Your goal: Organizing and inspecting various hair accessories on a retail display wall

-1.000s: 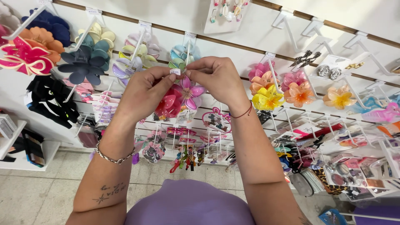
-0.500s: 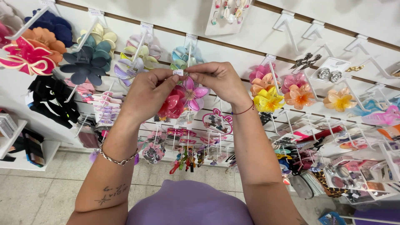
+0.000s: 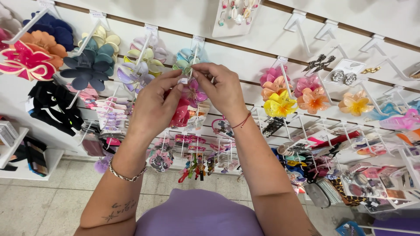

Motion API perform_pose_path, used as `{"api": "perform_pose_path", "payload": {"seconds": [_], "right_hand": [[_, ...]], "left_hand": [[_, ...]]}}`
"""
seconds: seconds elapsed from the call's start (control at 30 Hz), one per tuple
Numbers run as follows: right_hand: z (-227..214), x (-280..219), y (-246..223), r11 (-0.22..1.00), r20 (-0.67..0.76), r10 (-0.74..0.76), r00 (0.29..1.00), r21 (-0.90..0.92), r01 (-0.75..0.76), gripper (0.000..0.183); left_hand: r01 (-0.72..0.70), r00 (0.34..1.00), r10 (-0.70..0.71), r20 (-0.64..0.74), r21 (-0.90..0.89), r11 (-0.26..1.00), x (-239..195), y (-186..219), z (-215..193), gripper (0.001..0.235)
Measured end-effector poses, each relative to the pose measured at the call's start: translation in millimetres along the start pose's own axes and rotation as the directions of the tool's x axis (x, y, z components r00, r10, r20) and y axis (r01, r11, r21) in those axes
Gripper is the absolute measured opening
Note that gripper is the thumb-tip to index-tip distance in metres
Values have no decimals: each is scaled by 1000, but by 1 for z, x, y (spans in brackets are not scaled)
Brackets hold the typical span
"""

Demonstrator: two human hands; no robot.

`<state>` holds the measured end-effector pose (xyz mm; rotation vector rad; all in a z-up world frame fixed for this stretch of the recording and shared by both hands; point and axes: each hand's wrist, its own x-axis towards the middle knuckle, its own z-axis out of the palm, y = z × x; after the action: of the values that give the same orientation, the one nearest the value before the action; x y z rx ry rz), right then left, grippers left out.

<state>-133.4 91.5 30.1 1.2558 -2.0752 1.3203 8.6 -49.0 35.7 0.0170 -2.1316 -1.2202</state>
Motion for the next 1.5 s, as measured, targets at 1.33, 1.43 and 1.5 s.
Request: {"api": "perform_pose_path", "payload": {"seconds": [1.33, 1.43, 1.5], "right_hand": [[-11, -36, -17, 971, -33, 159, 987, 184, -151, 19], [-18, -43, -20, 974, -44, 165, 985, 166, -156, 20], [-25, -48, -25, 980, -51, 153, 987, 133, -145, 20]], "left_hand": [[179, 886, -337, 317, 436, 882, -43, -11, 25, 32], [157, 877, -327, 352, 434, 887, -42, -5, 31, 33], [169, 861, -338, 379, 414, 894, -42, 0, 35, 34]]}}
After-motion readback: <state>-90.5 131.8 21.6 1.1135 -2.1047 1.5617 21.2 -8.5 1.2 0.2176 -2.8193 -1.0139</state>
